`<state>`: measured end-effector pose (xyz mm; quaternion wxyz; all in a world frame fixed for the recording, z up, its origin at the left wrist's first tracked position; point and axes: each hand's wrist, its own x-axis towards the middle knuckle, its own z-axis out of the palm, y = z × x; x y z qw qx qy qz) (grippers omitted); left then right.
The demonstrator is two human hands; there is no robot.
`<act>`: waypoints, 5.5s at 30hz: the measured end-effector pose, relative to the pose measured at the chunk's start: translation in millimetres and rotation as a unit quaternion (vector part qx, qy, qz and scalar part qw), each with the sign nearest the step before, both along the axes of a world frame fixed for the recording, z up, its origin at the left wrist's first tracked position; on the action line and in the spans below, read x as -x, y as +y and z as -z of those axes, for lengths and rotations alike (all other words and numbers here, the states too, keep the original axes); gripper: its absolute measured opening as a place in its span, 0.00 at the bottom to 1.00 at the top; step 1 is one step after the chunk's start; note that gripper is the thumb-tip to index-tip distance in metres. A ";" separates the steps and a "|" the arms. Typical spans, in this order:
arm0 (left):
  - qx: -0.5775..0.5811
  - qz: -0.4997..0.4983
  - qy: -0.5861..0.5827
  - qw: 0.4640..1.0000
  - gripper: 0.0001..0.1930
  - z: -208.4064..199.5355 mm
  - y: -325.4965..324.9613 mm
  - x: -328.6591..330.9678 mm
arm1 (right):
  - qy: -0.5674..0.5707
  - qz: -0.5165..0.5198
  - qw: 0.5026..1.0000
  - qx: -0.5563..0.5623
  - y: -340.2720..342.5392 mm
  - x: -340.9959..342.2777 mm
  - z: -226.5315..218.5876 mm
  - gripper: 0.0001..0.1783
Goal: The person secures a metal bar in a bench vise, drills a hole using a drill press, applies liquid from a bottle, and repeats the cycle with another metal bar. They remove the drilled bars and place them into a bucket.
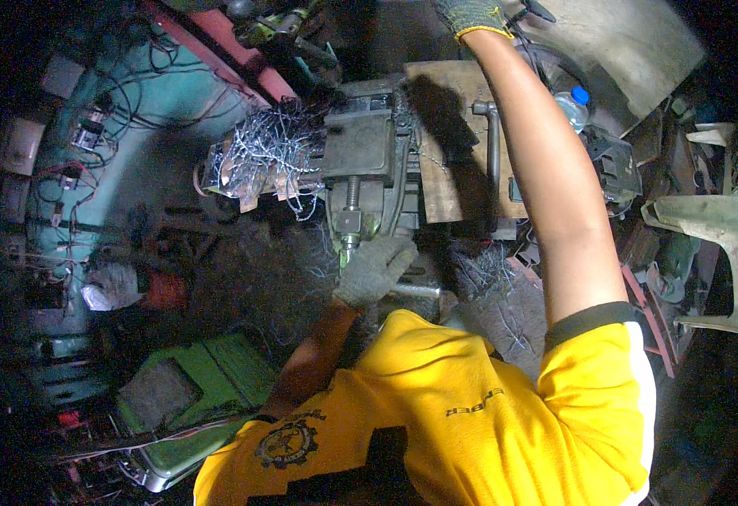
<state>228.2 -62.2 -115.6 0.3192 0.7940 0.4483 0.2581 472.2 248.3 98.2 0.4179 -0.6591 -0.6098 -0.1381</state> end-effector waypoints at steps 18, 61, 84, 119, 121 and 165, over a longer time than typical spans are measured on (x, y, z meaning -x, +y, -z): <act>0.034 0.006 0.029 0.999 0.18 -40.6 14.4 -2.3 | 0.005 -0.060 0.998 -0.034 24.9 -7.7 17.0 0.25; -0.147 0.058 0.226 0.961 0.08 26.1 -25.6 3.2 | -0.023 -0.043 0.998 -0.051 99.3 -27.0 7.6 0.12; -0.073 0.039 0.201 0.976 0.09 -1.4 -9.7 -2.7 | -0.030 -0.130 0.991 0.009 157.6 -47.2 -31.2 0.21; -0.149 -0.041 0.058 0.986 0.19 -2.2 -17.1 -5.0 | -0.007 -0.106 0.986 0.131 5.6 -29.9 22.2 0.34; -0.182 -0.048 0.080 0.979 0.20 -2.0 -17.2 -4.9 | -0.055 -0.066 0.990 0.113 20.3 -31.2 25.1 0.33; -0.069 0.011 0.094 0.993 0.19 -10.4 -17.1 -14.6 | -0.001 -0.118 0.990 -0.071 -122.0 7.1 -100.4 0.20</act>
